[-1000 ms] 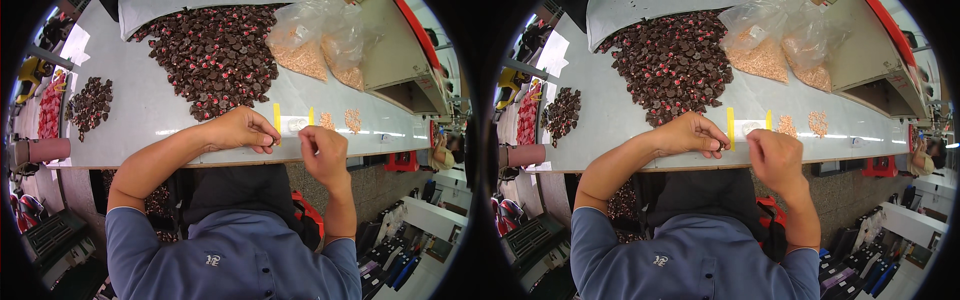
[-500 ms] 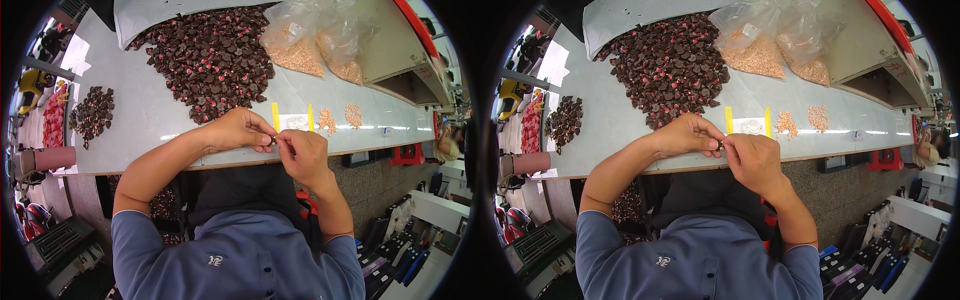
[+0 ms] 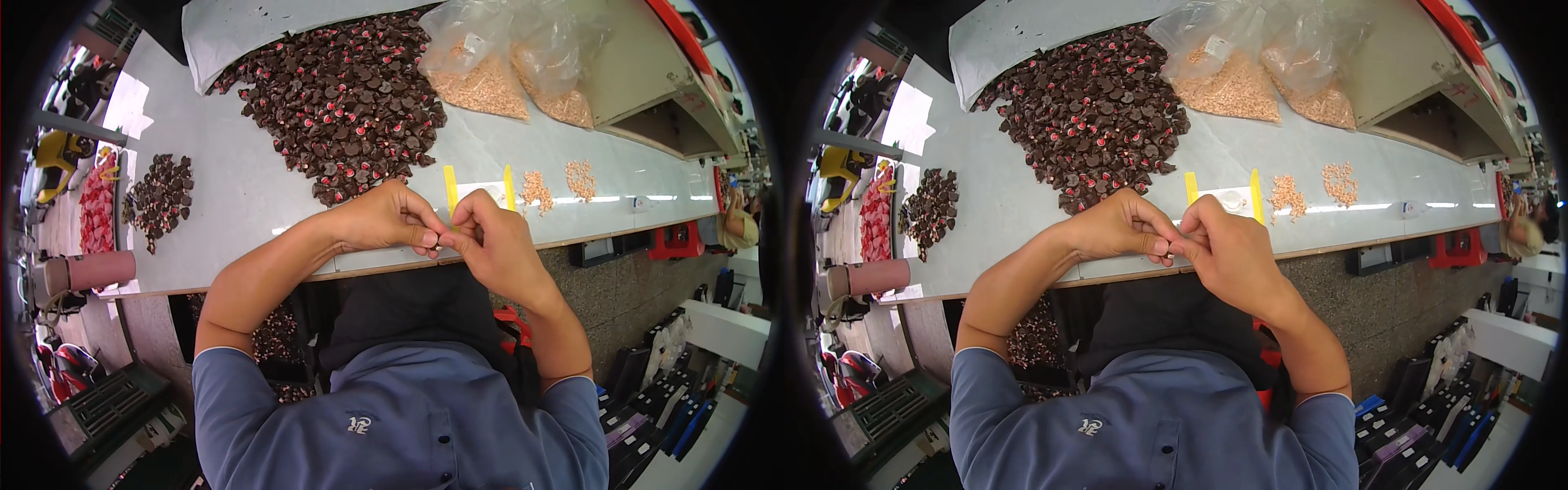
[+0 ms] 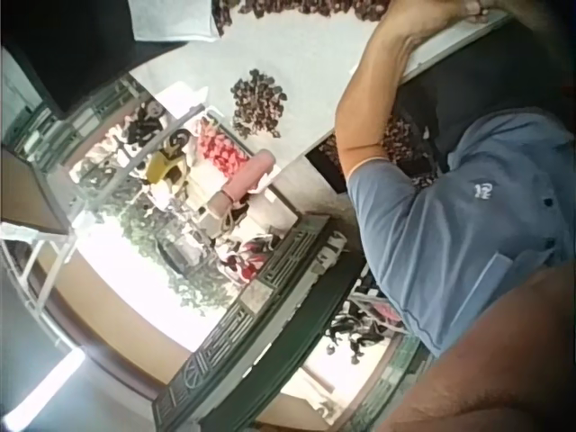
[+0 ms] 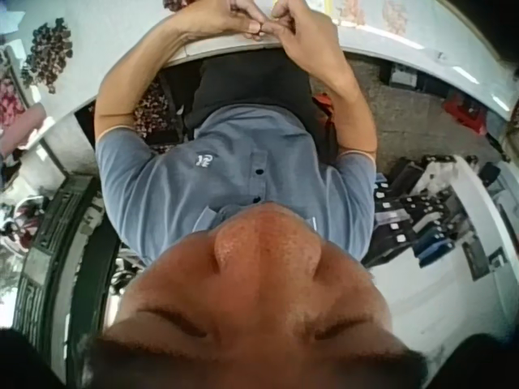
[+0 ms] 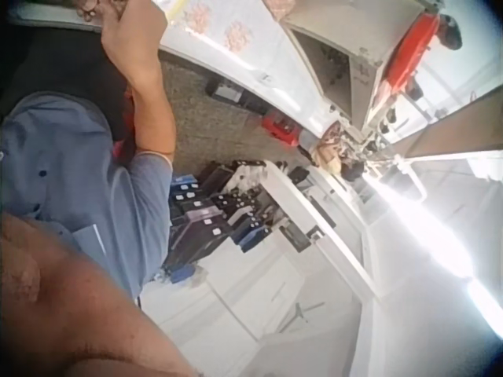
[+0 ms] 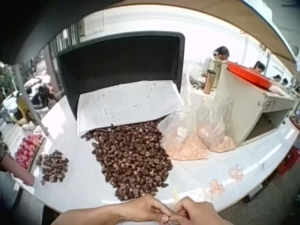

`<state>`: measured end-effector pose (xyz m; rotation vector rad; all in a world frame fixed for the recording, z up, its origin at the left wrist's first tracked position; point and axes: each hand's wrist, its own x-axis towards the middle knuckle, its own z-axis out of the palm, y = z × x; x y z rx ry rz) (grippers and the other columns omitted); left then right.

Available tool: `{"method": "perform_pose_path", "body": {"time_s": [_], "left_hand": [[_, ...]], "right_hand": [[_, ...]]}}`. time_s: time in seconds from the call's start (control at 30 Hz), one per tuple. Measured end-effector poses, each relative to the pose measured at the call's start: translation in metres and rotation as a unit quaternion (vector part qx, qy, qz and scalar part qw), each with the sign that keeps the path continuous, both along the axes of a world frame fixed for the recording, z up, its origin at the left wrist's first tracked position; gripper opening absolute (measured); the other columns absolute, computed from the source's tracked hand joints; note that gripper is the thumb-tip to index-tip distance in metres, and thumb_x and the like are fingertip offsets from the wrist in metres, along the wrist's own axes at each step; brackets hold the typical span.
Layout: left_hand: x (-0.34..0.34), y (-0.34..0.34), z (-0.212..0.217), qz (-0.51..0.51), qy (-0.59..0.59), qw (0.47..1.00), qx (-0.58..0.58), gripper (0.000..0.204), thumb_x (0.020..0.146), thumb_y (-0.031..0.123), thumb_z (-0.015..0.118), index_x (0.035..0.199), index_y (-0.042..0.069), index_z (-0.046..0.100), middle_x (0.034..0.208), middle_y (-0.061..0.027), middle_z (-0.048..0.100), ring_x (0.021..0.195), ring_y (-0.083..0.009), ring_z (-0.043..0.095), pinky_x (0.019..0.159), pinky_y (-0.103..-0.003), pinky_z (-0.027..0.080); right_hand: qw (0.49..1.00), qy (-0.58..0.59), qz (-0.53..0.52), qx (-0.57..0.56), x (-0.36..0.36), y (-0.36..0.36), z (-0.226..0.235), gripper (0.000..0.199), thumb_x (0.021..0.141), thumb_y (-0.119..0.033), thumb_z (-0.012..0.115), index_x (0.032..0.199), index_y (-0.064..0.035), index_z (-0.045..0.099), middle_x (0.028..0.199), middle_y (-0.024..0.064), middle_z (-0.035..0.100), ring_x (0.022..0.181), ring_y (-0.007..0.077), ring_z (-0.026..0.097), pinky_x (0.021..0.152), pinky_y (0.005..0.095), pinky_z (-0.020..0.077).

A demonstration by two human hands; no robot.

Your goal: Sorting and inspecting small plastic components on a workbench.

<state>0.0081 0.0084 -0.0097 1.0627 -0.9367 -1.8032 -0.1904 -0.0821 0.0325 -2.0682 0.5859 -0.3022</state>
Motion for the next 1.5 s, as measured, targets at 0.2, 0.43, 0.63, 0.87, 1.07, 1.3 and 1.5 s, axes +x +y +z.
{"method": "perform_pose_path", "body": {"time_s": [0.2, 0.43, 0.63, 0.87, 1.07, 1.3, 1.5], "left_hand": [[-0.001, -0.004, -0.002, 0.014, 0.03, 0.999, 0.004, 0.022, 0.086, 0.008, 0.073, 0.104, -0.004, 0.072, 0.102, -0.0146, 0.073, 0.083, -0.0173, 0.07, 0.071, -0.027, 0.056], [0.011, 0.006, 0.014, 0.034, 0.005, 0.999, -0.021, 0.024, 0.087, 0.009, 0.072, 0.108, -0.002, 0.07, 0.11, -0.0149, 0.07, 0.086, -0.019, 0.07, 0.07, -0.027, 0.055], [0.036, 0.017, 0.046, 0.157, -0.053, 0.982, -0.096, 0.03, 0.089, 0.01, 0.07, 0.116, -0.001, 0.063, 0.109, -0.0115, 0.068, 0.09, -0.0177, 0.068, 0.07, -0.026, 0.054], [0.147, 0.112, 0.014, 0.378, -0.791, 0.462, -0.133, 0.038, 0.081, 0.013, 0.07, 0.118, 0.006, 0.063, 0.097, -0.0068, 0.07, 0.096, -0.027, 0.06, 0.084, -0.039, 0.048], [0.18, 0.151, 0.012, 0.312, -0.885, 0.339, -0.07, 0.037, 0.079, 0.013, 0.071, 0.115, 0.007, 0.064, 0.097, -0.0086, 0.069, 0.097, -0.0273, 0.06, 0.081, -0.041, 0.045], [0.137, 0.117, 0.003, 0.337, -0.784, 0.483, -0.195, 0.036, 0.077, 0.012, 0.075, 0.111, 0.006, 0.063, 0.098, -0.0108, 0.066, 0.096, -0.0295, 0.061, 0.08, -0.041, 0.047], [0.107, 0.089, 0.013, 0.231, -0.715, 0.63, -0.193, 0.028, 0.08, 0.012, 0.075, 0.103, 0.004, 0.063, 0.097, -0.0116, 0.062, 0.095, -0.0287, 0.061, 0.083, -0.039, 0.049]], "right_hand": [[0.985, -0.1, -0.102, 0.099, -0.012, -0.007, -0.006, 0.013, 0.09, -0.001, 0.065, 0.093, -0.0041, 0.052, 0.069, -0.004, 0.051, 0.061, 0.0025, 0.044, 0.053, 0.02, 0.035], [0.895, -0.293, -0.338, 0.01, -0.061, -0.045, -0.036, 0.005, 0.096, -0.008, 0.06, 0.097, -0.0067, 0.056, 0.078, -0.0056, 0.054, 0.066, 0.0015, 0.044, 0.056, 0.0182, 0.0343], [0.865, -0.259, -0.412, -0.125, -0.112, -0.086, -0.078, 0.011, 0.097, -0.013, 0.061, 0.1, -0.0025, 0.057, 0.085, -0.0017, 0.056, 0.074, 0.0045, 0.048, 0.063, 0.0191, 0.0391], [0.881, -0.248, -0.383, -0.129, -0.102, -0.098, -0.096, 0.015, 0.097, -0.016, 0.061, 0.098, -0.0024, 0.056, 0.085, -0.0013, 0.056, 0.075, 0.0057, 0.047, 0.065, 0.0209, 0.0384], [0.884, -0.249, -0.374, -0.126, -0.1, -0.097, -0.096, 0.015, 0.097, -0.016, 0.062, 0.096, -0.0025, 0.056, 0.085, -0.0015, 0.055, 0.074, 0.0056, 0.046, 0.065, 0.0211, 0.0371], [0.882, -0.254, -0.372, -0.136, -0.096, -0.094, -0.092, 0.013, 0.096, -0.014, 0.062, 0.095, -0.0029, 0.056, 0.083, -0.0022, 0.055, 0.071, 0.0052, 0.045, 0.062, 0.0203, 0.0359], [0.887, -0.248, -0.366, -0.135, -0.098, -0.095, -0.096, 0.014, 0.097, -0.015, 0.062, 0.096, -0.0025, 0.057, 0.084, -0.0027, 0.055, 0.073, 0.0048, 0.045, 0.063, 0.0207, 0.0366]]}}
